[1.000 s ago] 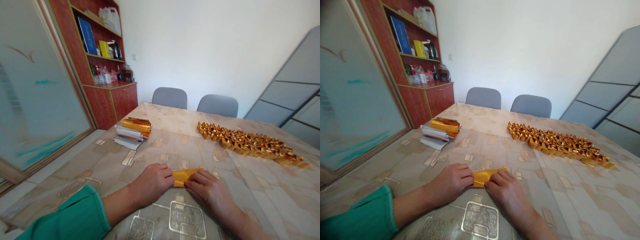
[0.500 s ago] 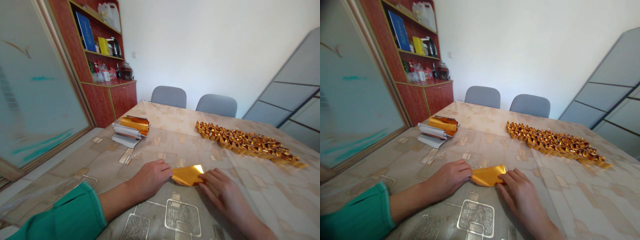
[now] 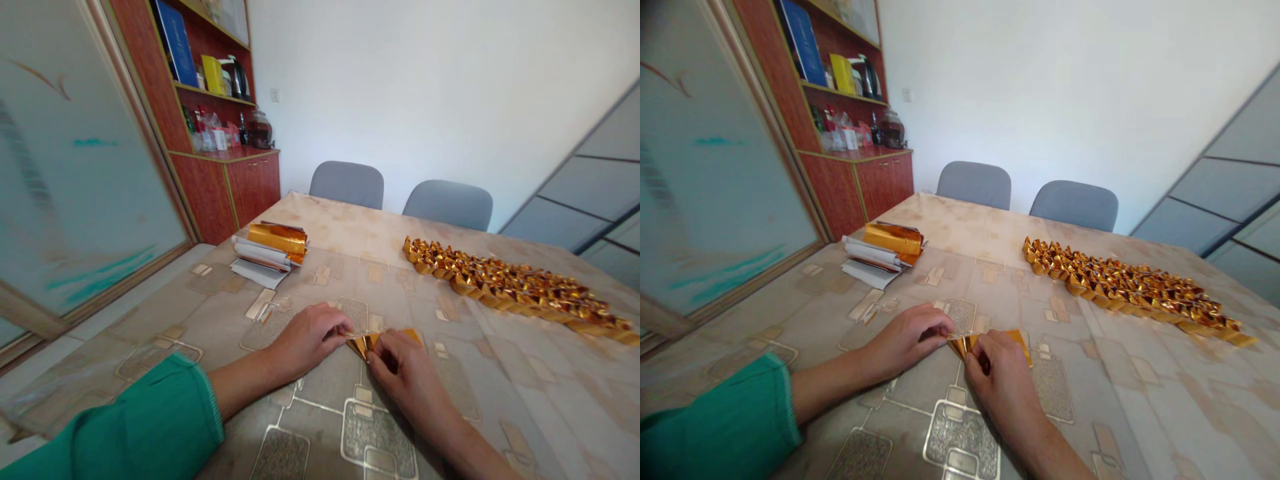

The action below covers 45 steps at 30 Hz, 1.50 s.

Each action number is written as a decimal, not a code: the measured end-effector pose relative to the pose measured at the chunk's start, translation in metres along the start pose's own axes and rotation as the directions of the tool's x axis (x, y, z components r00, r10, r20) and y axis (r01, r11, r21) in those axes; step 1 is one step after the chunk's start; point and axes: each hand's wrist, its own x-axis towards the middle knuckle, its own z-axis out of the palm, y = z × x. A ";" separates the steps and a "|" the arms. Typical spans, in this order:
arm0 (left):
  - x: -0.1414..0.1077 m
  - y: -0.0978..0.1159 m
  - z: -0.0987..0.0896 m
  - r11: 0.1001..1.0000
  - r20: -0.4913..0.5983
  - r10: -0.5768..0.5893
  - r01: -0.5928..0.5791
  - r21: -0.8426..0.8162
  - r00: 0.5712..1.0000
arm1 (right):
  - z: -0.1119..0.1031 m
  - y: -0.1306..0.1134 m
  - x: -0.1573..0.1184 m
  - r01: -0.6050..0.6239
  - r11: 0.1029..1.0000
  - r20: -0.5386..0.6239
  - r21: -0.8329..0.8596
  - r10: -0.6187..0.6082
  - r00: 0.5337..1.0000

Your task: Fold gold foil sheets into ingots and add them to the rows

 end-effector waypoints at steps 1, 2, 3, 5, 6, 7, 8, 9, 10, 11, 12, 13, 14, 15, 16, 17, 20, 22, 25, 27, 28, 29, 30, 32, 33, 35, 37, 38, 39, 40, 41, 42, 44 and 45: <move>0.001 0.000 -0.001 1.000 -0.002 -0.014 0.014 -0.015 1.000 | 0.001 0.000 0.000 -0.016 1.000 -0.005 -0.008 0.016 1.000; 0.002 0.000 -0.001 0.999 -0.002 -0.024 0.024 -0.026 1.000 | 0.002 -0.001 0.001 -0.028 0.999 -0.009 -0.018 0.028 1.000; 0.002 0.001 -0.002 0.999 -0.002 -0.033 0.033 -0.032 0.999 | 0.002 -0.001 0.001 -0.035 0.999 -0.015 -0.032 0.034 0.999; 0.003 0.003 -0.002 0.999 -0.002 -0.045 0.045 -0.029 0.999 | 0.003 -0.002 0.002 -0.042 0.997 -0.019 -0.062 0.041 0.999; 0.003 0.003 -0.002 0.999 -0.004 -0.046 0.046 -0.020 0.999 | 0.003 -0.002 0.002 -0.045 0.996 -0.016 -0.073 0.044 0.999; 0.003 0.003 -0.002 0.999 -0.007 -0.043 0.042 -0.010 0.999 | 0.003 -0.002 0.001 -0.048 0.996 -0.013 -0.080 0.047 0.999; 0.003 0.003 -0.002 0.999 -0.007 -0.035 0.035 -0.002 0.999 | 0.003 -0.002 0.001 -0.050 0.995 -0.011 -0.083 0.049 0.999; 0.003 0.003 -0.002 1.000 -0.005 -0.027 0.027 0.003 1.000 | 0.003 -0.002 0.001 -0.050 0.995 -0.012 -0.085 0.049 0.999; 0.003 0.003 -0.001 1.000 -0.005 -0.022 0.022 0.006 1.000 | 0.003 -0.002 0.000 -0.046 0.995 -0.015 -0.088 0.045 0.999; 0.003 0.003 0.000 1.000 -0.006 -0.022 0.022 0.010 1.000 | 0.004 -0.002 0.000 -0.038 0.995 -0.020 -0.093 0.036 0.999; 0.004 0.002 0.000 1.000 -0.010 -0.025 0.025 0.015 1.000 | 0.004 -0.002 -0.001 -0.029 0.995 -0.025 -0.101 0.027 0.999; 0.004 0.002 0.001 0.999 -0.014 -0.030 0.030 0.024 0.999 | 0.004 -0.002 -0.001 -0.022 0.994 -0.028 -0.110 0.019 0.999; 0.005 0.002 0.002 0.999 -0.021 -0.032 0.032 0.037 0.999 | 0.005 -0.002 -0.001 -0.019 0.993 -0.031 -0.119 0.016 0.999; 0.006 0.002 0.003 0.998 -0.026 -0.030 0.031 0.051 0.999 | 0.006 -0.001 -0.001 -0.019 0.991 -0.033 -0.130 0.015 0.999; 0.006 0.003 0.004 0.998 -0.028 -0.021 0.023 0.065 0.999 | 0.007 -0.001 0.000 -0.021 0.990 -0.037 -0.141 0.016 0.999; 0.007 0.003 0.005 0.997 -0.030 -0.010 0.013 0.079 1.000 | 0.008 -0.001 0.000 -0.023 0.988 -0.042 -0.154 0.017 0.999; 0.007 0.004 0.008 0.992 -0.032 0.020 -0.016 0.123 0.999 | 0.012 0.001 0.000 -0.017 0.979 -0.063 -0.201 0.005 0.998; 0.007 0.004 0.010 0.988 -0.031 0.035 -0.030 0.155 0.999 | 0.015 0.003 -0.001 -0.008 0.973 -0.086 -0.233 -0.013 0.996; 0.007 0.003 0.011 0.980 -0.022 0.060 -0.055 0.191 0.998 | 0.019 0.005 -0.002 -0.005 0.964 -0.123 -0.266 -0.029 0.992; 0.007 0.003 0.011 0.975 -0.010 0.072 -0.069 0.210 0.997 | 0.020 0.006 -0.003 -0.002 0.960 -0.135 -0.279 -0.037 0.990; 0.007 0.004 0.011 0.973 -0.003 0.076 -0.073 0.219 0.997 | 0.020 0.007 -0.003 0.001 0.958 -0.139 -0.286 -0.043 0.989; 0.007 0.004 0.011 0.970 0.003 0.077 -0.076 0.229 0.997 | 0.021 0.007 -0.003 0.006 0.956 -0.140 -0.295 -0.049 0.989; 0.007 0.004 0.011 0.968 0.008 0.076 -0.076 0.240 0.997 | 0.021 0.007 -0.003 0.010 0.953 -0.142 -0.304 -0.056 0.988; 0.007 0.005 0.010 0.964 0.016 0.067 -0.069 0.259 0.998 | 0.021 0.006 -0.003 0.016 0.948 -0.146 -0.318 -0.065 0.987; 0.007 0.005 0.010 0.962 0.019 0.062 -0.065 0.265 0.998 | 0.020 0.006 -0.003 0.019 0.948 -0.144 -0.318 -0.068 0.987; 0.007 0.005 0.009 0.958 0.025 0.057 -0.062 0.279 0.998 | 0.020 0.005 -0.002 0.025 0.950 -0.136 -0.311 -0.070 0.988; 0.007 0.006 0.009 0.951 0.025 0.066 -0.070 0.300 0.998 | 0.019 0.004 -0.001 0.026 0.951 -0.125 -0.307 -0.068 0.990; 0.006 0.007 0.009 0.943 0.017 0.081 -0.082 0.322 0.997 | 0.019 0.004 -0.001 0.027 0.951 -0.121 -0.308 -0.067 0.990; 0.006 0.008 0.009 0.929 0.008 0.111 -0.107 0.354 0.994 | 0.019 0.004 -0.002 0.027 0.950 -0.119 -0.312 -0.067 0.991; 0.005 0.009 0.010 0.908 0.010 0.162 -0.153 0.391 0.987 | 0.019 0.004 -0.002 0.029 0.949 -0.118 -0.315 -0.070 0.991; 0.004 0.011 0.011 0.877 0.023 0.230 -0.218 0.428 0.973 | 0.019 0.004 -0.002 0.034 0.947 -0.118 -0.318 -0.075 0.990; 0.002 0.013 0.012 0.841 0.046 0.300 -0.287 0.459 0.953 | 0.020 0.005 -0.002 0.039 0.946 -0.121 -0.322 -0.082 0.989; 0.000 0.017 0.015 0.773 0.101 0.407 -0.402 0.490 0.908 | 0.020 0.005 -0.003 0.051 0.943 -0.123 -0.328 -0.096 0.988; -0.002 0.018 0.016 0.756 0.122 0.430 -0.430 0.494 0.895 | 0.020 0.005 -0.003 0.054 0.943 -0.119 -0.330 -0.098 0.988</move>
